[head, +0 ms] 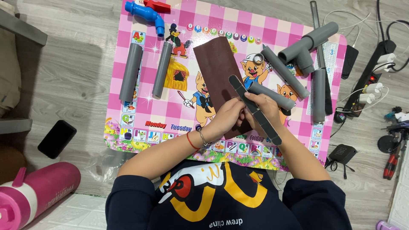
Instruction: Sanding the cut edges of PVC pipes with sandpaper to prepare them for assembly.
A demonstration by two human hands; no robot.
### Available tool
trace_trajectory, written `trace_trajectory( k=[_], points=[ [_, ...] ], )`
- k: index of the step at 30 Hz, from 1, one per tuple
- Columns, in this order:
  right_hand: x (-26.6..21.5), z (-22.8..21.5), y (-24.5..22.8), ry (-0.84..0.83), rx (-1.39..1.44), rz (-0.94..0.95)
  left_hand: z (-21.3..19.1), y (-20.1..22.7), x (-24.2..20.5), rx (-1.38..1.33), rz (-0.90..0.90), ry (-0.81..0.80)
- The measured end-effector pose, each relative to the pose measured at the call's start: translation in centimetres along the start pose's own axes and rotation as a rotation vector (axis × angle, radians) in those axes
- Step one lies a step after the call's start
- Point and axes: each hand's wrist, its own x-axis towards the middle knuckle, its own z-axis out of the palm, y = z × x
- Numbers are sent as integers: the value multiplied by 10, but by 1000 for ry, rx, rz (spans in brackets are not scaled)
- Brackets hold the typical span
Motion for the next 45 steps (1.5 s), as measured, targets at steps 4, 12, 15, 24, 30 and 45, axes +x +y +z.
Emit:
trace_trajectory(
  k=[4, 12, 15, 24, 30, 45],
  points=[
    [2, 0, -2, 6, 14, 11, 0, 7, -4, 2, -4, 5],
    [-1, 0, 0, -14, 5, 30, 1, 9, -5, 23, -9, 3],
    [0, 0, -1, -19, -3, 42, 1, 11, -6, 25, 8, 2],
    [3, -4, -6, -125, 29, 149, -1, 11, -7, 24, 4, -9],
    [-3, -4, 0, -171, 53, 198, 0, 10, -8, 19, -7, 10],
    [-3, 1, -6, 32, -46, 111, -3, 2, -1, -26, 33, -52]
  ],
)
